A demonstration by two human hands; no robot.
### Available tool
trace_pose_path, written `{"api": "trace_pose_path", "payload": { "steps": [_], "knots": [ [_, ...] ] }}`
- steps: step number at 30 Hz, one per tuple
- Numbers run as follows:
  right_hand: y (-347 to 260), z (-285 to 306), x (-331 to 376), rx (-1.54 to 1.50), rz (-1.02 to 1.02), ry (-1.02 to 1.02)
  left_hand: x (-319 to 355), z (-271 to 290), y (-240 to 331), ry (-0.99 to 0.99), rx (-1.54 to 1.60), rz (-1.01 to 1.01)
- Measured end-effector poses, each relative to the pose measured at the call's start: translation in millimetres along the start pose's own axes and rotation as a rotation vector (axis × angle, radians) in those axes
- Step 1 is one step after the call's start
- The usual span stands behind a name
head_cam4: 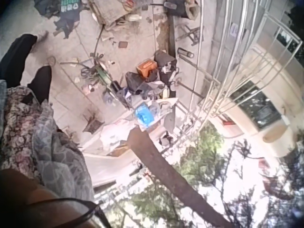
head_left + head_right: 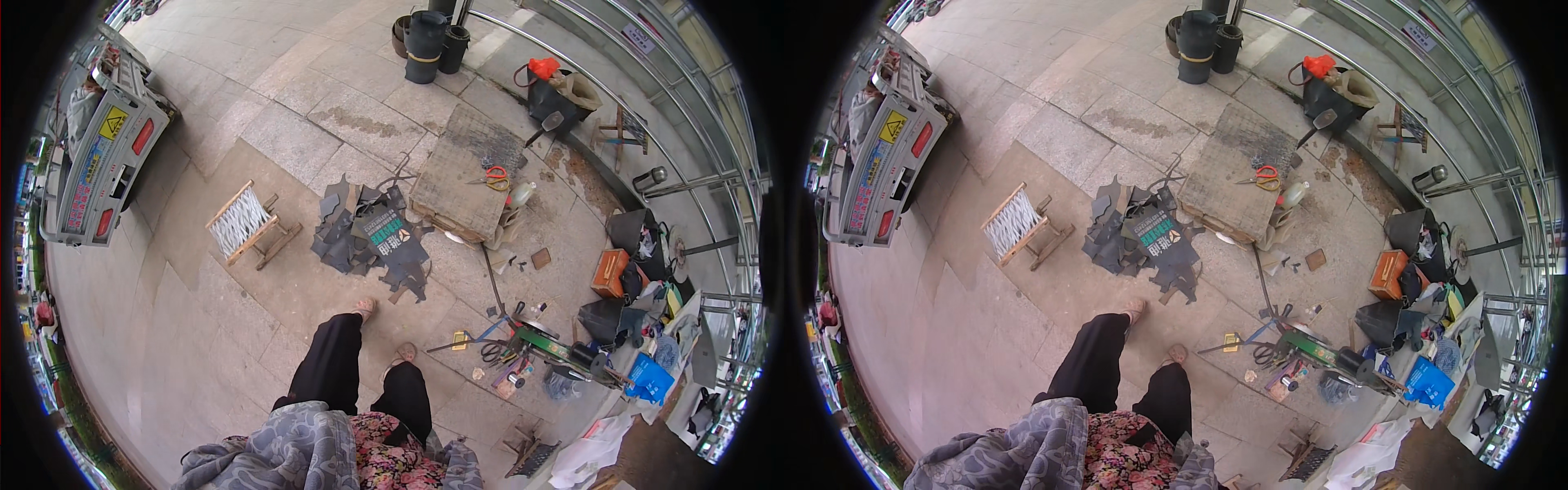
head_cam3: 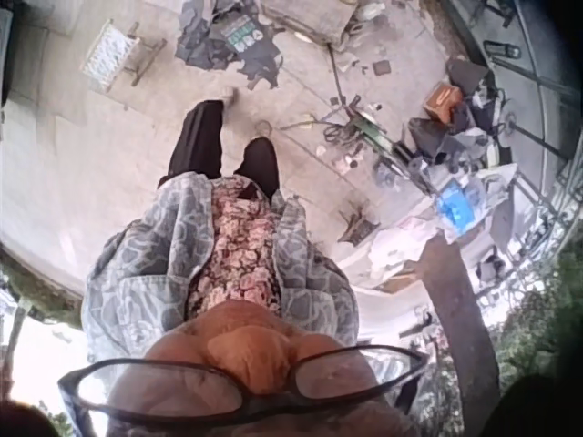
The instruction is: Sort and organize various cut-out shoe sole components and clear the workspace.
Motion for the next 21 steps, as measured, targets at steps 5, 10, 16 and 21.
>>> {"api": "trace_pose_path", "payload": {
  "steps": [5, 10, 16, 21],
  "knots": [
    [-59, -15, 17, -0.028, 0.062, 0.08, 35, 160, -51, 0.023, 0.07, 0.046],
    [-96, -74, 50, 0.012, 0.026, 0.106, 122, 233, -160, -0.1, 0.085, 0.1],
    [-180, -146, 87, 0.104, 0.025, 0.104, 288, 270, -314, -0.253, 0.163, 0.296],
    [-248, -183, 97, 0.13, 0.072, 0.125, 328, 304, -367, -0.278, 0.227, 0.372]
  ]
}}
Point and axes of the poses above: each hand's wrist, its own x-axis away from the middle knuckle, its own z-axis out of the back of the hand, y = z × x, the point moved 8 cm from there along -x, towards the middle knuckle, and after that the axes turned 8 degrees about -x, right-handed, at the moved point
